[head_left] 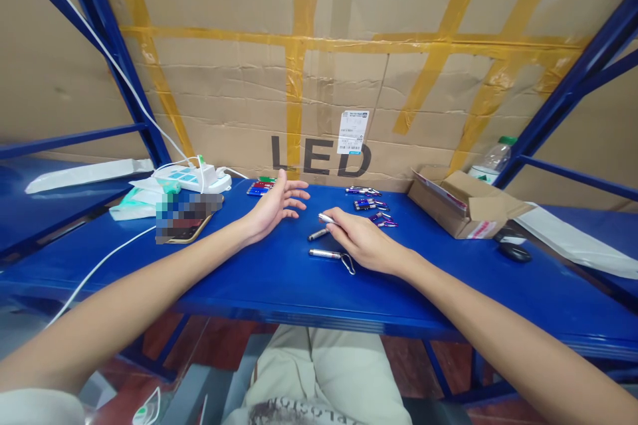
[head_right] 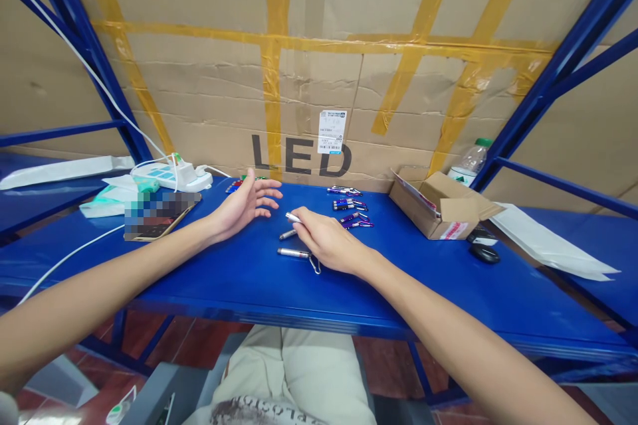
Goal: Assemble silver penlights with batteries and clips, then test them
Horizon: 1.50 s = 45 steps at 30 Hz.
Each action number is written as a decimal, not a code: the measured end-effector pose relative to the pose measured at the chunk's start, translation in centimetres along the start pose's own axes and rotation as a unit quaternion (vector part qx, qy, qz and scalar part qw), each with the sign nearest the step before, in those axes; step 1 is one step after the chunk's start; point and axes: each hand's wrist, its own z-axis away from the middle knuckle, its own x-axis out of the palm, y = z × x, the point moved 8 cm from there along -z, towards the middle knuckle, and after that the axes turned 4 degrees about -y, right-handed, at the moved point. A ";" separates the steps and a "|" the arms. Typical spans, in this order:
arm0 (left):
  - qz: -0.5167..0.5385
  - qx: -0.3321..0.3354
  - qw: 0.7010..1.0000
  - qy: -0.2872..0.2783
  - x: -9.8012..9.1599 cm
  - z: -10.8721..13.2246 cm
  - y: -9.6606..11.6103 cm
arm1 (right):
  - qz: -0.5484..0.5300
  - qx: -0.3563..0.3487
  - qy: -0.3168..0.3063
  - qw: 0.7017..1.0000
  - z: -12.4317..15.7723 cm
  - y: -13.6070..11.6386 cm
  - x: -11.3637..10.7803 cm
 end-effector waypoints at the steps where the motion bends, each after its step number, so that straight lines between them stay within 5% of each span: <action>1: 0.004 0.000 1.000 -0.007 0.1 0.0 0.1 | 0.002 0.003 -0.005 1.000 0.0 0.0 0.0; 13: 0.016 0.007 1.000 -0.022 0.5 0.1 0.4 | 0.025 -0.028 -0.030 0.999 0.0 0.1 0.5; 22: 0.020 0.011 0.999 -0.024 0.4 0.2 0.5 | 0.052 0.031 -0.031 0.998 0.0 0.8 0.4; 45: 0.001 -0.009 0.999 -0.034 1.2 0.3 -0.3 | 0.063 0.049 -0.036 0.996 -0.1 0.9 0.3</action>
